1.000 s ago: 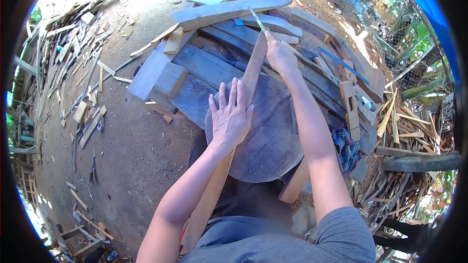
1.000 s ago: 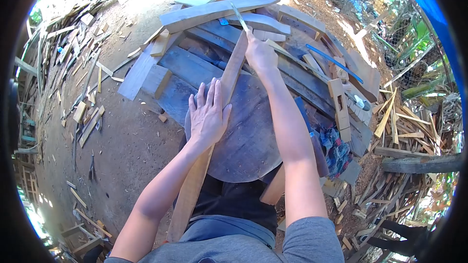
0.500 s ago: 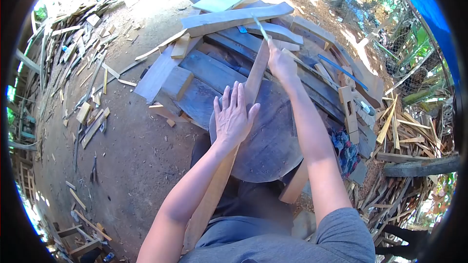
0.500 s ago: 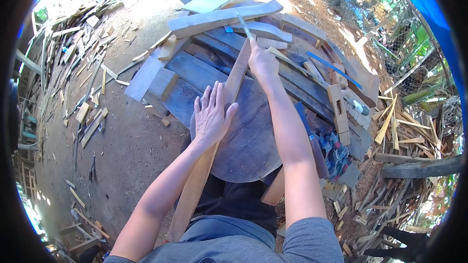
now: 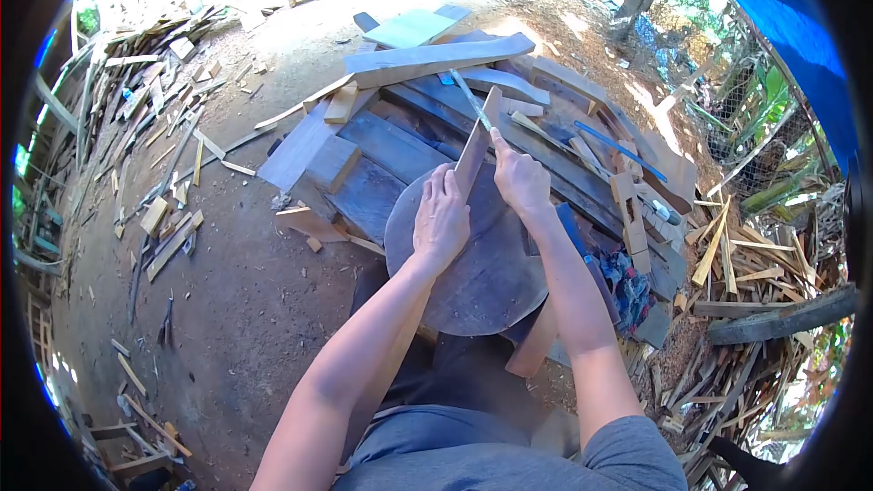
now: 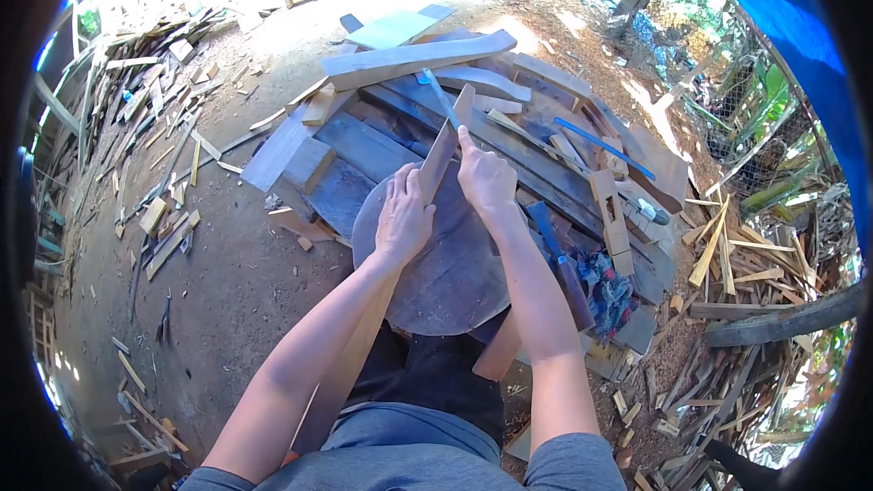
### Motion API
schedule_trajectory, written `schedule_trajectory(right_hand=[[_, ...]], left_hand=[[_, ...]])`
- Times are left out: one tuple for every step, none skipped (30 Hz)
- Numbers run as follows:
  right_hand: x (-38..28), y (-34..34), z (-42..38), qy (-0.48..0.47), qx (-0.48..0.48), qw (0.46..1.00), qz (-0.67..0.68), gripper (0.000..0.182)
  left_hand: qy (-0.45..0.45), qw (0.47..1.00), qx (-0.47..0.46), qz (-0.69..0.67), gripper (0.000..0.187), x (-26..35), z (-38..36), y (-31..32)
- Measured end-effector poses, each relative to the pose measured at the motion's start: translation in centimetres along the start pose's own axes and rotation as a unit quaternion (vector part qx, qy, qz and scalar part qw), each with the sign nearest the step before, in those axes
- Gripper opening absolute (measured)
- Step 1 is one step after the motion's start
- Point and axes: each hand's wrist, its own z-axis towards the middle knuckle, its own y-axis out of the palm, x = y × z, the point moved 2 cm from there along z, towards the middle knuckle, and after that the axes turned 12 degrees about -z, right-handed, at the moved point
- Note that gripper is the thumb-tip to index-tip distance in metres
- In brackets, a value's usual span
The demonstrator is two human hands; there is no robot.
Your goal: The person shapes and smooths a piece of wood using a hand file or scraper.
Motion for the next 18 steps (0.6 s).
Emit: schedule_trajectory(right_hand=[[0.5,0.2,-0.3,0.004,0.018,1.000,0.007,0.048],[1.1,0.3,-0.4,0.009,0.037,0.999,0.014,0.044],[1.5,0.5,-0.7,0.011,0.035,0.999,0.014,0.044],[1.9,0.6,-0.9,0.013,0.041,0.999,0.001,0.045],[2.2,0.8,-1.3,0.016,0.045,0.999,-0.013,0.046],[2.4,0.7,-1.8,0.019,0.040,0.999,-0.013,0.046],[2.4,0.5,-2.2,0.025,0.045,0.998,-0.020,0.046],[2.6,0.2,-2.5,0.030,0.051,0.998,-0.026,0.047],[2.9,0.0,-2.6,0.033,0.049,0.998,-0.026,0.047],[3.2,-0.1,-2.7,0.028,0.050,0.998,-0.017,0.048],[3.5,-0.2,-2.9,0.025,0.051,0.998,-0.007,0.049],[3.6,-0.3,-3.0,0.030,0.048,0.998,-0.005,0.049],[3.5,-0.5,-2.9,0.025,0.041,0.998,-0.027,0.051],[3.2,-0.5,-2.7,0.018,0.035,0.998,-0.047,0.053],[3.1,-0.3,-2.2,0.018,0.034,0.998,-0.044,0.053],[3.0,-0.1,-1.7,0.010,0.052,0.997,-0.048,0.054],[3.0,0.1,-1.0,0.004,0.071,0.996,-0.052,0.055],[3.0,0.6,0.2,0.009,0.071,0.996,-0.047,0.055]], left_hand=[[0.031,0.999,0.010,0.034,0.065,0.4,-0.1,0.2],[0.030,0.999,0.007,0.033,0.065,0.6,-0.1,0.4],[0.009,0.998,-0.022,0.050,0.064,1.1,-0.1,0.3],[-0.012,0.996,-0.051,0.066,0.064,1.5,0.0,0.4],[-0.012,0.996,-0.056,0.066,0.064,1.8,0.2,0.3],[0.017,0.992,-0.062,0.106,0.066,2.0,0.6,0.2],[0.045,0.986,-0.067,0.145,0.069,2.1,0.7,0.1],[0.044,0.986,-0.071,0.144,0.069,2.0,0.7,0.0],[0.049,0.985,-0.089,0.141,0.071,1.9,0.8,0.0],[0.055,0.983,-0.109,0.139,0.074,1.8,0.8,0.0],[0.057,0.982,-0.114,0.140,0.074,1.8,0.8,0.1],[0.054,0.983,-0.104,0.141,0.075,1.7,0.7,0.1],[0.050,0.984,-0.092,0.142,0.076,1.7,0.7,0.1],[0.051,0.984,-0.095,0.145,0.076,1.7,0.8,0.1],[0.045,0.985,-0.093,0.139,0.073,1.7,0.8,-0.1],[0.039,0.986,-0.092,0.132,0.071,1.7,0.7,-0.2],[0.040,0.985,-0.096,0.136,0.071,1.5,0.7,-0.1],[0.049,0.986,-0.085,0.137,0.072,1.3,0.7,0.1]])
